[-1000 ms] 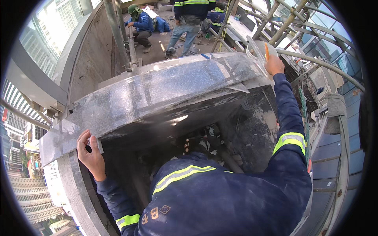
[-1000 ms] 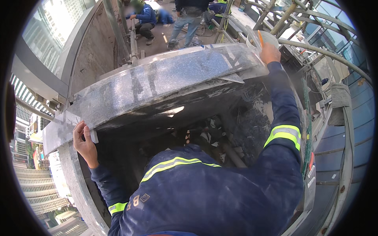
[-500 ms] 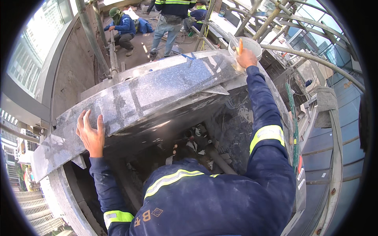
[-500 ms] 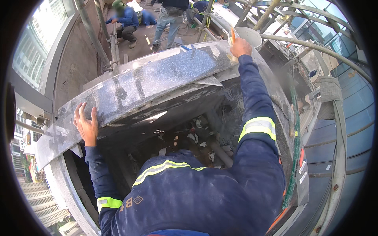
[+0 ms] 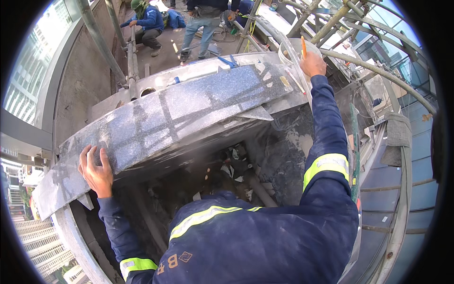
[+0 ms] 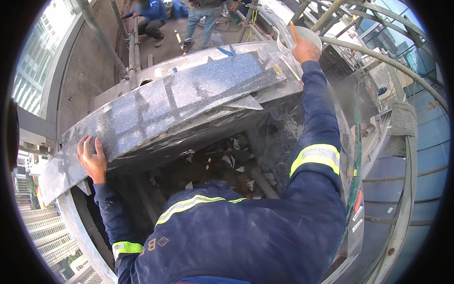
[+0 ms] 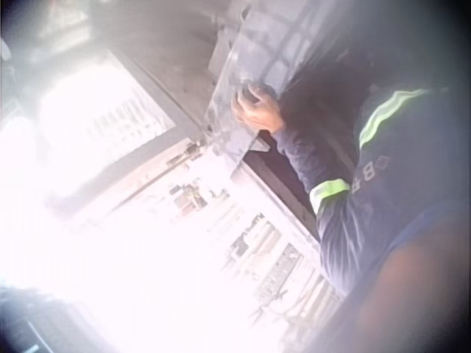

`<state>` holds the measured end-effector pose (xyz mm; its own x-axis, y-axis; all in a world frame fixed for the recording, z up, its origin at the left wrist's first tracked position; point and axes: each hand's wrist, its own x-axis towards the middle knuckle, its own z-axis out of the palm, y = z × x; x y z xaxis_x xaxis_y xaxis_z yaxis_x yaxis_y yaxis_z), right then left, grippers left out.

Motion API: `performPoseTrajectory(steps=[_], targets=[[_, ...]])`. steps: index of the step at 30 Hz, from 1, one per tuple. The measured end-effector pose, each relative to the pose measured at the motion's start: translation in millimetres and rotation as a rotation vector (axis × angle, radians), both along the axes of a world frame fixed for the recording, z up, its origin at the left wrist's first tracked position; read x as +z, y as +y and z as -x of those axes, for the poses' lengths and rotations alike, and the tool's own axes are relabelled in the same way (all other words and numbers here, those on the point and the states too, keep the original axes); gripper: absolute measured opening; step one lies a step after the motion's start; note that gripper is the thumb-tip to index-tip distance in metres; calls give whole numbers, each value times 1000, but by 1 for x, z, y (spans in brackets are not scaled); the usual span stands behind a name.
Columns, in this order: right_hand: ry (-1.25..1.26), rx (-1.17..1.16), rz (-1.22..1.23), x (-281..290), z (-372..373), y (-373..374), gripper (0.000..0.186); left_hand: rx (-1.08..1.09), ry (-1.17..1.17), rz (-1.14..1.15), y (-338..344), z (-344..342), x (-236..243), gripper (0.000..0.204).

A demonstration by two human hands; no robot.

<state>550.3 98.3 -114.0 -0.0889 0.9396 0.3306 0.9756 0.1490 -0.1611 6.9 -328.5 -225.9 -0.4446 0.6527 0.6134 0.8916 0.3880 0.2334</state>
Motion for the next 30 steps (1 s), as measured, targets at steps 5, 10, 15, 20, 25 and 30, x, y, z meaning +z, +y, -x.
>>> performPoseTrajectory(steps=[5, 10, 15, 20, 25, 30], targets=[[626, 701, 264, -8, 96, -75, 41, 51, 6, 18, -10, 1, 1, 22], [442, 299, 145, -25, -34, -44, 34, 43, -49, 31, -2, -2, 5, 20], [616, 390, 109, -11, -9, -85, 35, 35, -27, -16, -10, -3, 7, 20], [-95, -236, -58, -9, -21, -106, 36, -45, -30, -142, -6, 2, 2, 26], [77, -10, -119, 17, 118, -152, 32, -253, -87, -337, -32, 9, 9, 35], [-66, 100, -69, -34, 218, -173, 30, -477, -221, -548, -109, 32, 6, 35]])
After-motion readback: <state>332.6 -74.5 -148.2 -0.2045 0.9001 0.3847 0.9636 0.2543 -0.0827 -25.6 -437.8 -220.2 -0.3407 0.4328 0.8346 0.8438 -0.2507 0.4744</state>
